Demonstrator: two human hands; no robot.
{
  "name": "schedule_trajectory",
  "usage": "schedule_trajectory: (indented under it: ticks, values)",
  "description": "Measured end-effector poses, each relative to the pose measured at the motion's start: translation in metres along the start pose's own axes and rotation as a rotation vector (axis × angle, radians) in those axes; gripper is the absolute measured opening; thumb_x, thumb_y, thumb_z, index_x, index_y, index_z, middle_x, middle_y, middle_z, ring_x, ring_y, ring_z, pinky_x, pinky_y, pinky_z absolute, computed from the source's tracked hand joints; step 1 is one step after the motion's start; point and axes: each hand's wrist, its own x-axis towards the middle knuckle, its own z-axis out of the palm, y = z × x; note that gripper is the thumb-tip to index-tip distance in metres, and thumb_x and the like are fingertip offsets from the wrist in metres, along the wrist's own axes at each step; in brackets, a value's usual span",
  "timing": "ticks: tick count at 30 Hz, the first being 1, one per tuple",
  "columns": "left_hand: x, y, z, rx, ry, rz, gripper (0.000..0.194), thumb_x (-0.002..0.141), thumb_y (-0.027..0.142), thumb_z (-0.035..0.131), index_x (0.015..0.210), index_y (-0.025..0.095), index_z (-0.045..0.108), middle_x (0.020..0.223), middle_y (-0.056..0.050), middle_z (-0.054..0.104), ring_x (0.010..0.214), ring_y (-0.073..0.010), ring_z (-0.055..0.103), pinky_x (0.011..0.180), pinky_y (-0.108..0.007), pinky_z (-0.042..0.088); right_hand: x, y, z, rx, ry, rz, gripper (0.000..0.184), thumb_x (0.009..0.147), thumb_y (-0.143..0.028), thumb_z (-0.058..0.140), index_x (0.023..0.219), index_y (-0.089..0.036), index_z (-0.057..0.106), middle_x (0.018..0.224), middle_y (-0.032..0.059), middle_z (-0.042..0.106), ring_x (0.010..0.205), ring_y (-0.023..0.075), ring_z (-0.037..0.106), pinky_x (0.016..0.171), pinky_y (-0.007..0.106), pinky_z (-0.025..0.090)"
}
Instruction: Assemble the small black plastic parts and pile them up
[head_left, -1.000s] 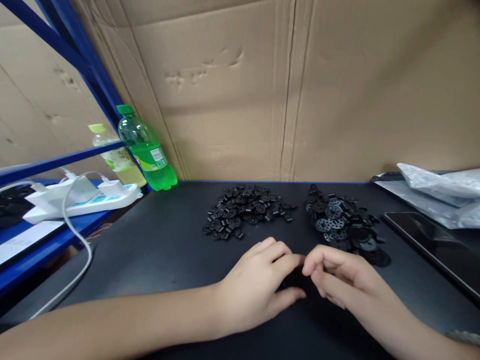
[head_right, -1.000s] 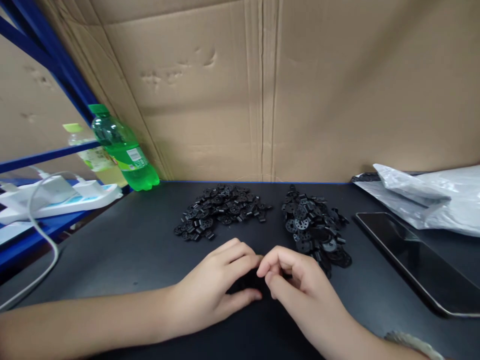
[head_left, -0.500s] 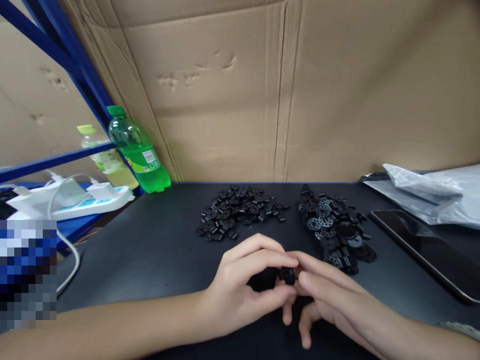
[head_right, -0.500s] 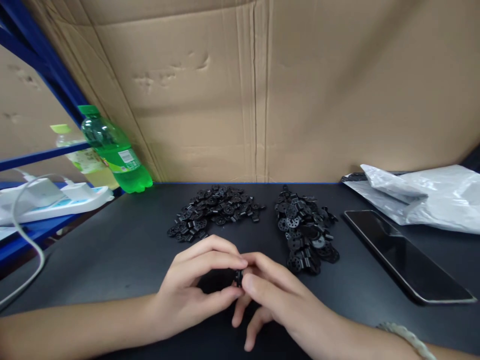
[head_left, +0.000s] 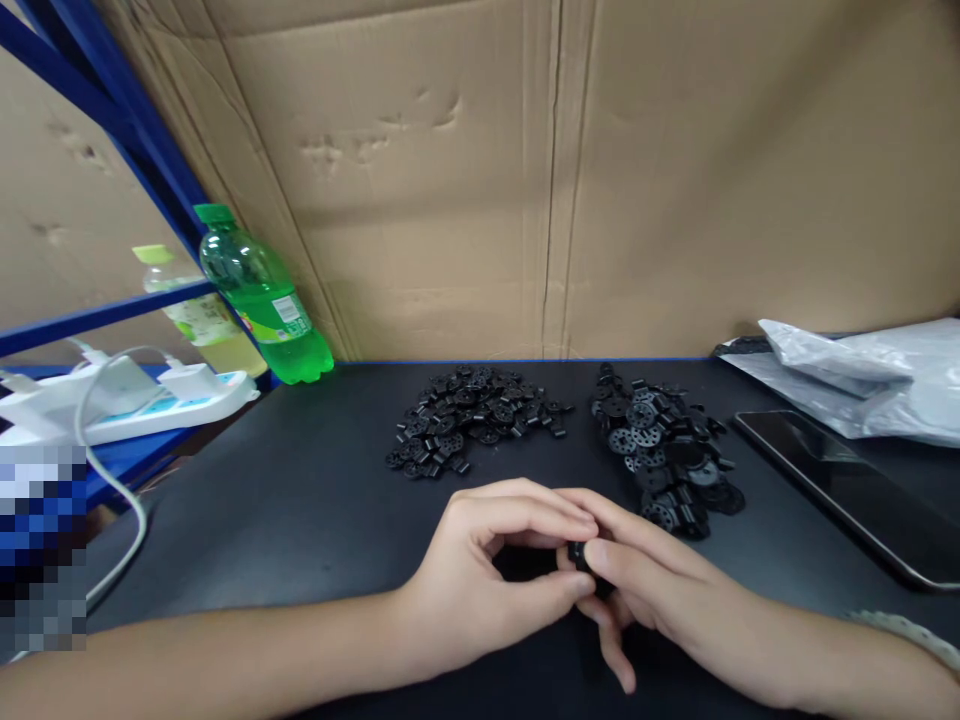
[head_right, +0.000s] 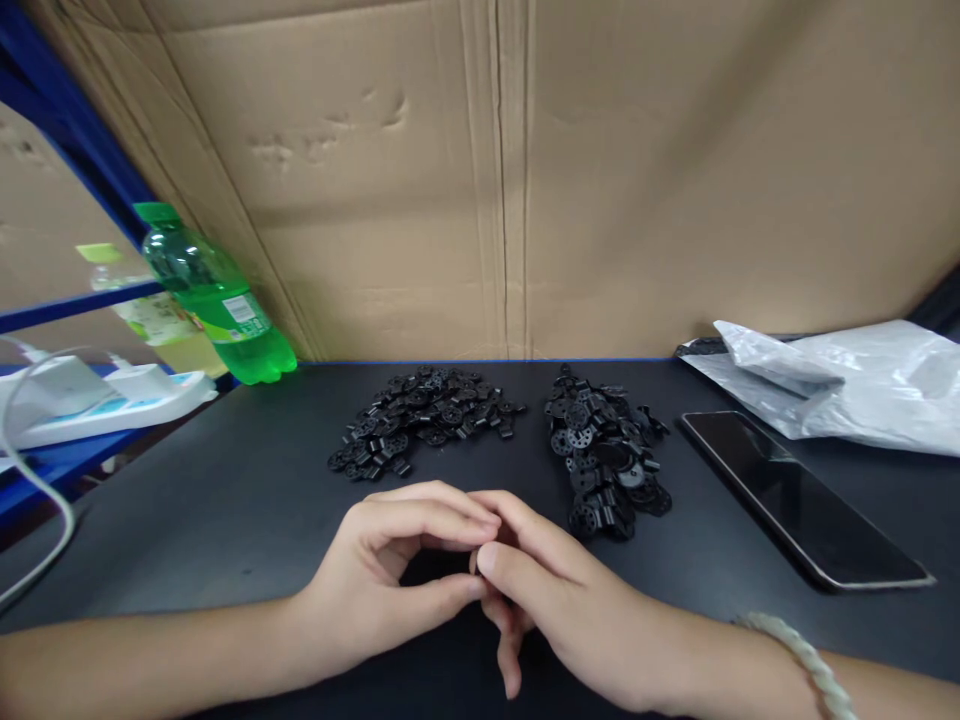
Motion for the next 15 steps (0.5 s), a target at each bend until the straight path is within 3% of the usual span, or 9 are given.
schedule_trajectory:
  ticks: [5, 10, 15]
  values:
    - [-0.0029, 0.0006, 0.0021, -0.069, -0.007, -0.143, 0.034, 0.067, 0.0, 0.081, 0.095, 0.019, 0.081, 0.097, -0.008, 0.075, 0.086, -0.0172, 0.073, 0.076, -0.023, 0.062, -0.0025, -0.004, 0.0007, -0.086, -0.034, -0.017, 0.041, 0.1, -0.049, 0.042, 0.136, -0.03, 0.044, 0.081, -0.0042, 0.043, 0.059, 0.0083, 0.048, 0.05, 0.02, 0.051]
    - [-0.0007, 0.0026, 0.0033, -0.085, -0.03, -0.183, 0.032, 0.065, 0.0, 0.081, 0.092, 0.017, 0.08, 0.092, -0.005, 0.074, 0.08, -0.0115, 0.07, 0.073, -0.015, 0.058, -0.002, -0.0046, -0.0015, -0.166, -0.062, -0.008, 0.04, 0.102, -0.049, 0.037, 0.137, -0.032, 0.044, 0.09, -0.0021, 0.048, 0.053, 0.0044, 0.052, 0.049, 0.018, 0.047]
    - [0.0013, -0.0008, -0.0013, -0.238, 0.075, -0.269, 0.018, 0.075, 0.002, 0.074, 0.084, 0.017, 0.072, 0.086, -0.001, 0.072, 0.082, -0.0139, 0.072, 0.069, -0.019, 0.059, 0.0053, 0.0009, -0.0057, 0.153, -0.08, -0.058, 0.045, 0.095, -0.043, 0.049, 0.136, -0.025, 0.048, 0.079, -0.0026, 0.043, 0.064, 0.0109, 0.042, 0.047, 0.02, 0.052]
